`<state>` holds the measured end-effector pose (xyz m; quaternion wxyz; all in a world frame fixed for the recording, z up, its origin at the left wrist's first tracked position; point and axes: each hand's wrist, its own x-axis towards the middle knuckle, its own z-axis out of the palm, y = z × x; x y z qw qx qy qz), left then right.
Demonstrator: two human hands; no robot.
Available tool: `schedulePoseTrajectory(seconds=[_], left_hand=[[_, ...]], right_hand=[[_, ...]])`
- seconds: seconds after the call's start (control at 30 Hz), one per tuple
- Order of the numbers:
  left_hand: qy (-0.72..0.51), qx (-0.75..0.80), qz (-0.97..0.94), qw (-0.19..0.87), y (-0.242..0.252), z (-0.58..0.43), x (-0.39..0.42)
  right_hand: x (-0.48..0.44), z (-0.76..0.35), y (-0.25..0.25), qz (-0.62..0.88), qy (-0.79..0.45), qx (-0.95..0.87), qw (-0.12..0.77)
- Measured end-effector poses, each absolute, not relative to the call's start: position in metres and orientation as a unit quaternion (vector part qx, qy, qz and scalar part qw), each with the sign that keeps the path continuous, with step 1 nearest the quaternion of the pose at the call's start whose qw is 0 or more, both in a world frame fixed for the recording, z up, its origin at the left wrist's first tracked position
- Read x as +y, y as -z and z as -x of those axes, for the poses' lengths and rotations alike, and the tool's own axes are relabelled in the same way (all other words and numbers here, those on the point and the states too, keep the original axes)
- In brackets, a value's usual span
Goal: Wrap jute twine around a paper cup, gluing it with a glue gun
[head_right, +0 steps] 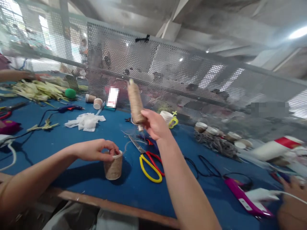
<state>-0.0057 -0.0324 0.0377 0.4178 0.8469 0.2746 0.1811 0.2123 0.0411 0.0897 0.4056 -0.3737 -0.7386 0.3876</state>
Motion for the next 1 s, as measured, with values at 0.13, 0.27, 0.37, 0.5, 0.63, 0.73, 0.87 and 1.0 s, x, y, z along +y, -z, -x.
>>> schedulePoseTrajectory(seconds=[0.13,0.27,0.37,0.5,0.63,0.73,0.87,1.0], left_hand=[[-0.173,0.252,-0.864,0.4,-0.05,-0.001,-0.049],[-0.143,0.237,-0.867,0.414,-0.057,-0.004,-0.062],[-0.099,0.257,-0.863,0.423,-0.054,-0.007,-0.064],[-0.092,0.255,-0.851,0.45,-0.047,-0.006,-0.058],[-0.157,0.279,-0.815,0.483,-0.037,-0.002,-0.049],[-0.239,0.312,-0.771,0.501,-0.027,-0.006,-0.041],[-0.302,0.345,-0.731,0.506,-0.012,-0.015,-0.037],[-0.325,0.348,-0.715,0.512,-0.005,-0.019,-0.037]], right_hand=[[0.034,-0.131,-0.093,0.355,-0.439,-0.755,0.335],[0.041,-0.044,-0.058,0.316,-0.384,-0.853,0.158],[0.048,-0.007,-0.033,0.296,-0.317,-0.89,0.137],[0.054,-0.02,-0.043,0.259,-0.284,-0.913,0.133],[0.054,-0.124,-0.081,0.388,-0.203,-0.833,0.339],[0.04,-0.214,-0.083,0.522,-0.123,-0.737,0.411],[0.006,-0.263,-0.046,0.592,-0.188,-0.683,0.385],[-0.02,-0.238,-0.021,0.542,-0.279,-0.716,0.34]])
